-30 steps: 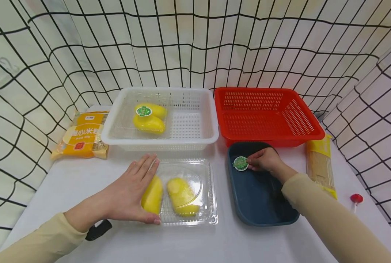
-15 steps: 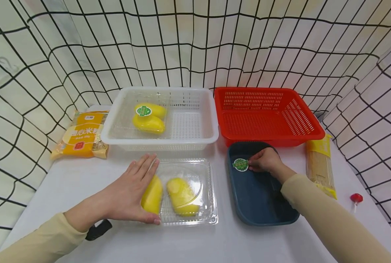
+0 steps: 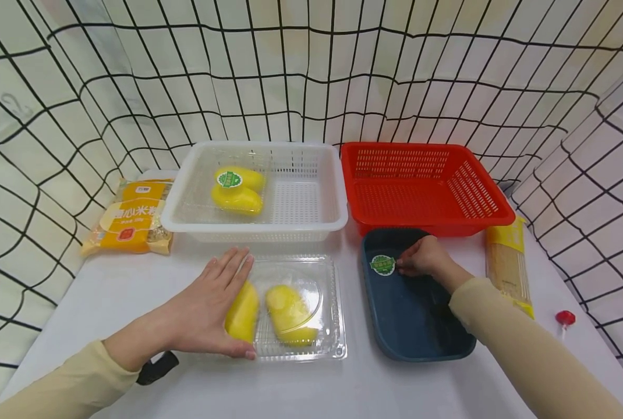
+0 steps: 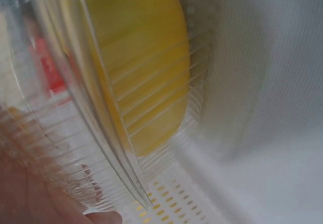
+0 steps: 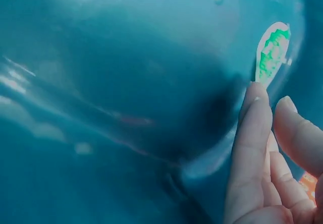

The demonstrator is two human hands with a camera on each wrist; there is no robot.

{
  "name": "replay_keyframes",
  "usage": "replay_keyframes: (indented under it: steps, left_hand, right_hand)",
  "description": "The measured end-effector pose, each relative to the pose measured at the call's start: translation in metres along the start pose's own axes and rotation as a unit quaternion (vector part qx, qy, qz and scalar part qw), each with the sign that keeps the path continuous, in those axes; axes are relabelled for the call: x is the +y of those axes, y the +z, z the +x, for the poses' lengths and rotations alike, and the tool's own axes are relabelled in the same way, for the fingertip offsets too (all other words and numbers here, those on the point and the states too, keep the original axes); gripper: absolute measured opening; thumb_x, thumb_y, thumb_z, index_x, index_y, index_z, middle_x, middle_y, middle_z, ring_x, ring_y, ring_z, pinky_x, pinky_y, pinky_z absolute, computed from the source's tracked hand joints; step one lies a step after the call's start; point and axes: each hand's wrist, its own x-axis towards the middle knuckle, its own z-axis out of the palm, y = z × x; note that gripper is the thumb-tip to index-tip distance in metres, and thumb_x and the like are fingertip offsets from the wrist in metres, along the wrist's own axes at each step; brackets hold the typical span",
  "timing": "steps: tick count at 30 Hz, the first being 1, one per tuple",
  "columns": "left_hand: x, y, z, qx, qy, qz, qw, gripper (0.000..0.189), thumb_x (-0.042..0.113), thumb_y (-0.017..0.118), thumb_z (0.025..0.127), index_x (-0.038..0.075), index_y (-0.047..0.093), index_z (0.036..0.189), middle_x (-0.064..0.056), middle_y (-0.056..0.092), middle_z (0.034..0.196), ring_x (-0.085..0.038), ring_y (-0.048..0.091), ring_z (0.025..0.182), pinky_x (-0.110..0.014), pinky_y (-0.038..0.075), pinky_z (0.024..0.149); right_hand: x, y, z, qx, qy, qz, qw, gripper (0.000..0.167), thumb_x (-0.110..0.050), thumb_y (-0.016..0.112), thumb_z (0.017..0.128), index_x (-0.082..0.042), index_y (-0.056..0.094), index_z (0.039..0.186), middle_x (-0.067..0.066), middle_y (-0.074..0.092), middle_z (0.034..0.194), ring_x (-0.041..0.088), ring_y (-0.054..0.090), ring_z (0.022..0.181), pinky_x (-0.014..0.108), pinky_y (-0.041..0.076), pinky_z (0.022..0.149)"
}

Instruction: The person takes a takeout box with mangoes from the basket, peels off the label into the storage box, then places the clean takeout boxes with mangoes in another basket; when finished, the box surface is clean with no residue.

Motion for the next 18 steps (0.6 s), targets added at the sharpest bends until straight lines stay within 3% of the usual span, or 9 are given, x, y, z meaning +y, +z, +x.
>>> replay_keyframes:
  steps: [3,7,10,14,18]
  left_hand:
    - [0.000,0.001,0.000,-0.002,0.000,-0.001,1.0000,0.144,0.088,0.067,0.066,-0.006,0.015,0.161,-0.026,0.009,0.170,-0.044,0.008,0.158,-0.066,0.017,0.125]
    - [0.000,0.001,0.001,0.000,0.002,0.003,1.0000,0.144,0.088,0.067,0.066,-0.006,0.014,0.161,-0.025,0.008,0.170,-0.044,0.008,0.158,-0.065,0.017,0.125]
    - [0.000,0.000,0.001,0.000,0.001,0.004,1.0000,0.144,0.089,0.067,0.066,-0.006,0.014,0.161,-0.025,0.008,0.170,-0.044,0.008,0.158,-0.065,0.017,0.125]
    - [0.000,0.000,0.000,0.001,-0.001,0.002,1.0000,0.144,0.089,0.067,0.065,-0.006,0.015,0.161,-0.025,0.009,0.170,-0.044,0.009,0.158,-0.066,0.017,0.125]
    - [0.000,0.001,0.000,0.005,0.000,0.001,1.0000,0.143,0.088,0.067,0.066,-0.006,0.017,0.161,-0.025,0.009,0.170,-0.045,0.009,0.158,-0.066,0.018,0.125]
  right_hand:
    - [-0.004,-0.003,-0.004,0.016,-0.010,-0.023,0.9996,0.038,-0.004,0.070,0.096,0.021,0.061,0.123,0.023,0.076,0.100,0.014,0.075,0.077,0.033,0.064,0.075]
    - [-0.018,-0.005,-0.017,0.046,-0.053,-0.089,0.9935,0.040,-0.013,0.068,0.099,0.016,0.063,0.126,0.026,0.075,0.106,0.027,0.077,0.088,0.042,0.064,0.082]
    - [-0.037,0.002,-0.031,0.072,-0.099,-0.134,0.9834,0.041,-0.019,0.066,0.101,0.009,0.063,0.130,0.025,0.075,0.110,0.033,0.076,0.095,0.046,0.062,0.088]
    - [-0.063,0.025,-0.047,0.082,-0.182,-0.137,0.9703,0.038,-0.019,0.067,0.100,0.003,0.065,0.131,0.021,0.075,0.113,0.033,0.075,0.097,0.043,0.062,0.089]
    - [-0.075,0.058,-0.058,0.065,-0.279,-0.153,0.9457,0.042,-0.017,0.074,0.095,0.000,0.065,0.132,0.017,0.074,0.117,0.028,0.073,0.098,0.039,0.063,0.085]
